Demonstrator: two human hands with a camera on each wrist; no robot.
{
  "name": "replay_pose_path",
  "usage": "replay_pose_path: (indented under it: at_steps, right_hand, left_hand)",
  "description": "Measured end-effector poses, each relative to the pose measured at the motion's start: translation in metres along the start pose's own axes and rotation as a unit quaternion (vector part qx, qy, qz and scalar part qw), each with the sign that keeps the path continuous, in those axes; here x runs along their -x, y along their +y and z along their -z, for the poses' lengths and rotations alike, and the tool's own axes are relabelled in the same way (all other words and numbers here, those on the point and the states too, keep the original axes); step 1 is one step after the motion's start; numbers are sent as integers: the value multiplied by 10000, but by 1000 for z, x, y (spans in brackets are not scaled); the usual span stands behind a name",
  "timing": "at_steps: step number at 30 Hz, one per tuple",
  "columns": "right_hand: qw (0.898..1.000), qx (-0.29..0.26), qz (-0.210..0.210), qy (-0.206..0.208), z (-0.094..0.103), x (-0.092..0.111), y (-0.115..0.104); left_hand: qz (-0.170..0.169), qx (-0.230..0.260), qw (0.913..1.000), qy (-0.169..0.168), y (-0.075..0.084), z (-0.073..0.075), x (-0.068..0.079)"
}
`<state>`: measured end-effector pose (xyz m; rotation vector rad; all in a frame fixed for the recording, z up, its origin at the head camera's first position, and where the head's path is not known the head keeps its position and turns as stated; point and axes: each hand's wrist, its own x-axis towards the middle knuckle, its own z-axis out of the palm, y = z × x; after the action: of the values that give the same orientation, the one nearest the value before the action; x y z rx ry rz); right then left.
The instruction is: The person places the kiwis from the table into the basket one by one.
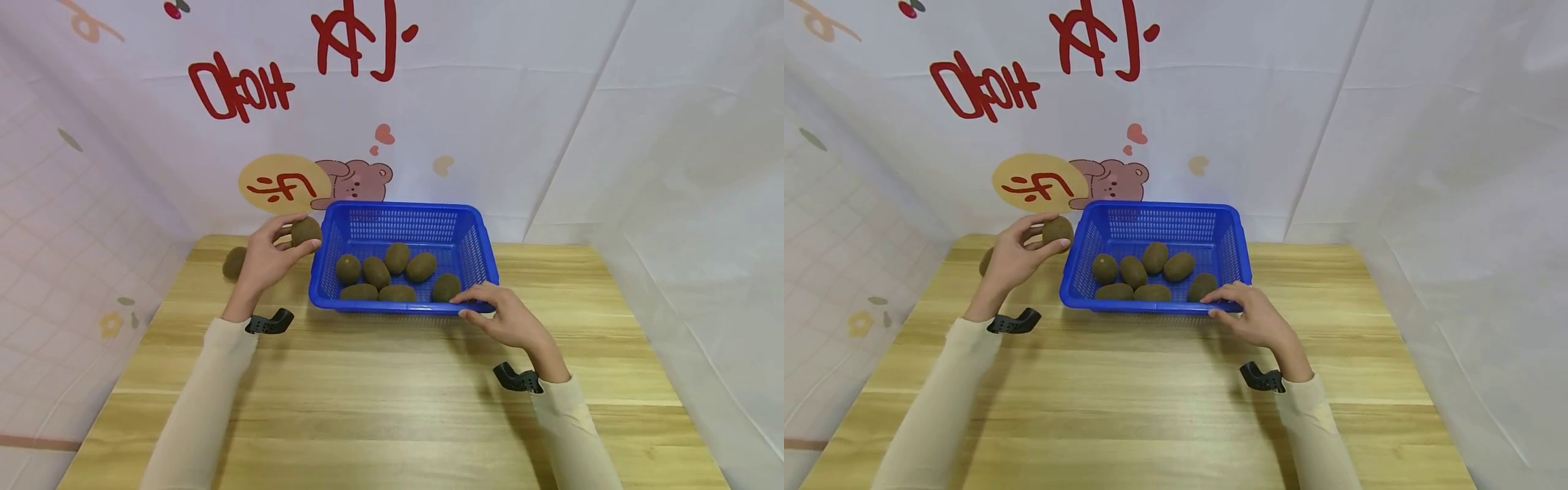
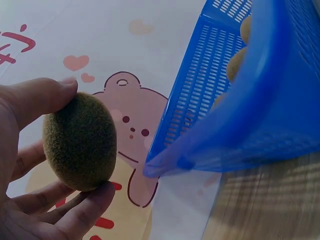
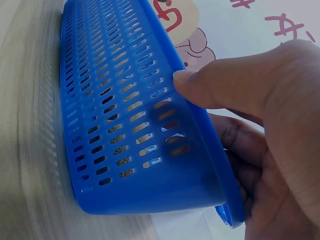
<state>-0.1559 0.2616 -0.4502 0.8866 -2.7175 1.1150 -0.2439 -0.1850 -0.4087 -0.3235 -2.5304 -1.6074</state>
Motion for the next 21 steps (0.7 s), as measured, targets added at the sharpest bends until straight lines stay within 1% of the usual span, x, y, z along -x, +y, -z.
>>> replay_pose_path:
  at_steps: [8, 13, 18, 21]
  right_hand:
    - [10000, 60, -35, 20, 1, 1, 1]
    - [10000, 48, -51, 11, 1, 1, 1]
    - [10000, 92, -13, 24, 1, 1, 2]
    - [9999, 141, 66, 44, -1, 1, 3]
  left_hand:
    - [-125, 143, 9998, -59, 10, -15, -16]
    - [-310, 189, 9992, -159, 14, -24, -25]
    - [-476, 14, 9986, -237, 17, -32, -33]
    - [-491, -144, 9984, -229, 19, -36, -35]
